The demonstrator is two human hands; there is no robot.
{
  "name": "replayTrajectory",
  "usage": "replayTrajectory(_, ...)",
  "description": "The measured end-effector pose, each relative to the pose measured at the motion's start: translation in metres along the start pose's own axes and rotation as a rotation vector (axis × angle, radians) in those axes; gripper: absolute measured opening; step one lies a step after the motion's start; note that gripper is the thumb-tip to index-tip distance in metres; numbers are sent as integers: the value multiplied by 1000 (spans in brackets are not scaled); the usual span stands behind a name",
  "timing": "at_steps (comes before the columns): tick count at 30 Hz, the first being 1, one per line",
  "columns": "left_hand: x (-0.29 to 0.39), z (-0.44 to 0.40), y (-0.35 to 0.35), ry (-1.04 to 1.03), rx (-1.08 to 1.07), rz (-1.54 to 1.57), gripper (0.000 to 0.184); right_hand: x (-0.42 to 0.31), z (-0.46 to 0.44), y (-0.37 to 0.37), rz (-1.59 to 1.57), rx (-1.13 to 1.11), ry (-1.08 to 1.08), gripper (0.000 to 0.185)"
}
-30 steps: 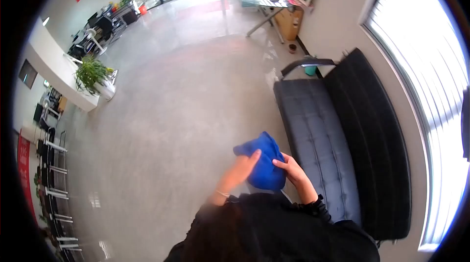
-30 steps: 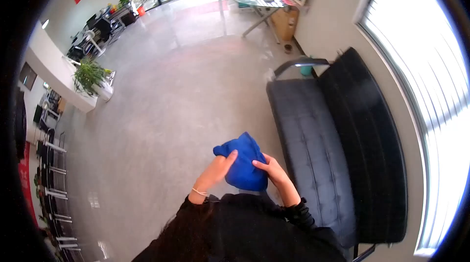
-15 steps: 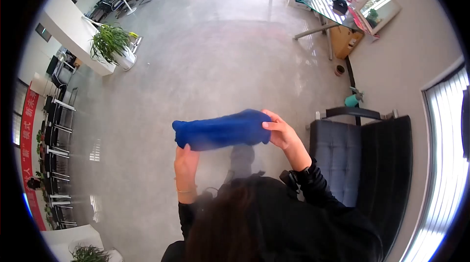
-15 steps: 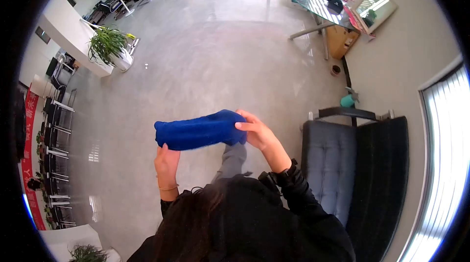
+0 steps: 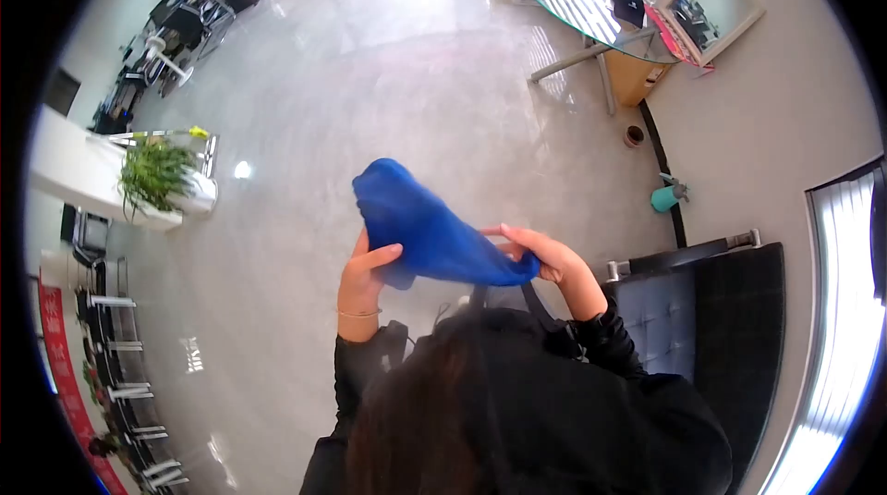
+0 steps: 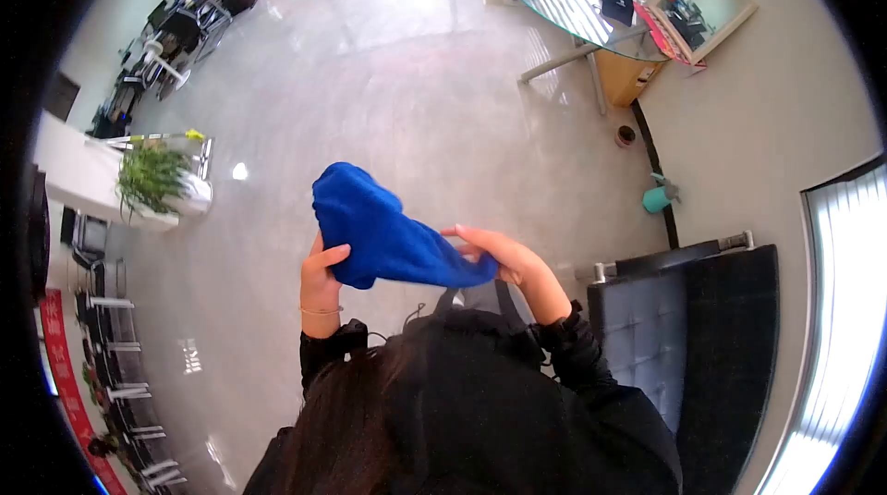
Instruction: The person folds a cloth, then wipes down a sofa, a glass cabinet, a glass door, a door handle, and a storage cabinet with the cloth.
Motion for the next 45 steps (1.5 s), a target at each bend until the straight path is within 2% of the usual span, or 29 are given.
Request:
replayTrajectory(1,13,-33,-6,24,-79,-61,70,-20,-17,2,-13,2,15,62)
replayTrajectory(3,35,-96,-8,65,-70,-128,75,-56,-49,12,0,132,-118,57)
replayTrajectory(5,50,-165,-1,111,-114,-132,77,-88,-104,55,-79,76,-74,53)
replayTrajectory(7,64,-231,13,110,-85,-78,78,-120,-163,104,-157,-186,27,46)
replayTrajectory(9,85,-288,18,127,-42,-21,79,-168,-217,128,-144,-283,72,40)
replayTrajectory(11,112,-346,19,87,47,88,79,-251,-241,108,-64,-160,115,38)
replayTrajectory(14,150,-427,50,-17,93,32,71,-344,-313,122,-65,-187,120,37)
replayTrajectory(15,164,-452,59,-4,108,36,71,-374,-333,125,-40,-196,82,38)
replayTrajectory(17,185,-506,80,97,160,-118,59,-441,-367,112,0,-113,79,35)
replayTrajectory(18,192,-531,91,102,145,-146,52,-469,-390,119,172,-47,101,35)
replayTrajectory(19,194,-549,101,102,148,-128,52,-489,-405,125,346,17,127,35)
replayTrajectory(22,215,-631,139,175,225,-136,57,-551,-479,157,401,98,97,35)
replayTrajectory(24,230,-693,163,153,211,-168,59,-591,-531,176,418,167,84,35)
replayTrajectory(26,247,-751,182,137,220,-183,68,-632,-572,183,500,53,349,35)
replayTrajectory(27,256,-784,192,149,206,-173,68,-657,-592,190,502,74,344,35)
replayTrajectory(30,300,-881,229,229,181,-229,83,-736,-644,205,524,160,301,36)
replayTrajectory(33,331,-979,247,235,220,-297,84,-802,-691,224,465,200,344,36)
replayTrajectory(35,351,-1056,251,241,202,-265,83,-839,-716,236,345,334,338,34)
replayTrajectory(38,388,-1166,217,165,175,-304,84,-878,-763,278,105,415,323,32)
replayTrajectory(40,400,-1235,206,76,-37,-337,85,-905,-794,300,29,440,353,34)
replayTrajectory(42,413,-1308,205,96,-83,-394,85,-937,-832,340,-137,514,441,33)
replayTrajectory(45,424,-1413,211,118,-114,-445,86,-991,-891,422,-247,478,527,31)
Point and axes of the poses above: each hand's wrist, its own z-axis away from the middle knuckle, its own y-axis out of the back of the hand, x = y × z, the point moved 2 cm from there along -z, towards the middle knuckle, and after that the axes turned 2 degrees about -z, right-handed, at the moved point
